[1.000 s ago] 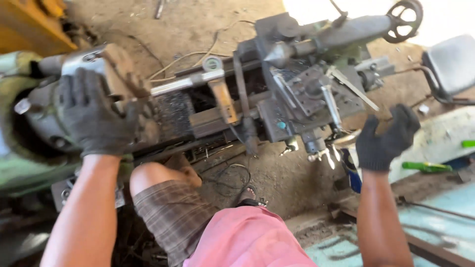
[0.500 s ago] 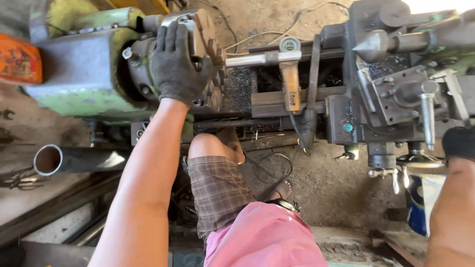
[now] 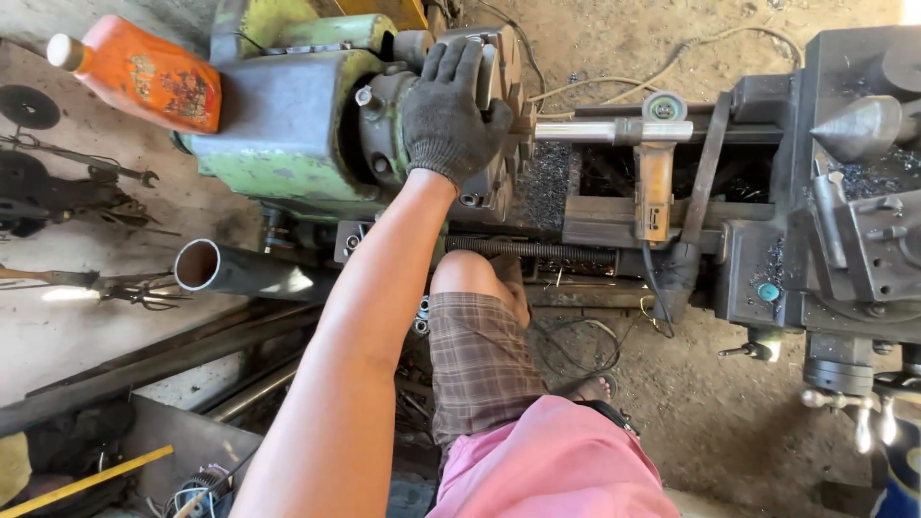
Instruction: Grinding a rotating metal rod on a lathe using an angle grinder, followed by filing and measuring with a caliper.
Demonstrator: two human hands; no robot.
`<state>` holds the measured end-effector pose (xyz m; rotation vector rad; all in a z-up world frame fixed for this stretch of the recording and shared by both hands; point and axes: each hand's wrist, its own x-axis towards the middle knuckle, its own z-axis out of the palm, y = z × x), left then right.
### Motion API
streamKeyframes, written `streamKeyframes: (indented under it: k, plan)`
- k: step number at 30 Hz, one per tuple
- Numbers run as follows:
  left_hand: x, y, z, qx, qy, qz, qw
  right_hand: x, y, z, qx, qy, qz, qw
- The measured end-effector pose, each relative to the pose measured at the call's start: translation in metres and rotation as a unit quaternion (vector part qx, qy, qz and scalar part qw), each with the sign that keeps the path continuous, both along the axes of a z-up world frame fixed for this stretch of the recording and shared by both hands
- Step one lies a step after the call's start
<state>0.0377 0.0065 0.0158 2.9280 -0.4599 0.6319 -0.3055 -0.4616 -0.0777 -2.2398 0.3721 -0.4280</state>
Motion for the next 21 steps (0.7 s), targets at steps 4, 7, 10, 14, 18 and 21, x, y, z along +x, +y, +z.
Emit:
streamKeyframes:
  k: [4,7,10,14,18,21]
  plan:
    - [0.002,-0.001,-0.007,0.052,0.035,0.025,0.998,0.024,0.083,0.037,0.074,-0.047,-0.014,0.996]
    - [-0.002,-0.003,0.006,0.035,0.046,0.023,0.998,0.046,0.128,0.050,0.128,-0.084,-0.028,0.988]
    - [-0.009,-0.004,0.015,0.000,0.035,-0.009,0.999,0.096,0.172,0.052,0.150,-0.120,0.085,0.978]
    - [-0.008,-0.003,0.012,-0.053,-0.011,-0.044,0.998,0.137,0.195,0.026,0.127,-0.073,0.067,0.987]
    - [-0.017,-0.008,0.030,-0.091,-0.075,-0.110,0.987,0.173,0.213,0.020,0.149,-0.025,0.000,0.989]
    - [-0.019,-0.008,0.033,-0.102,-0.079,-0.107,0.986,0.190,0.218,0.009,0.148,-0.015,0.007,0.989]
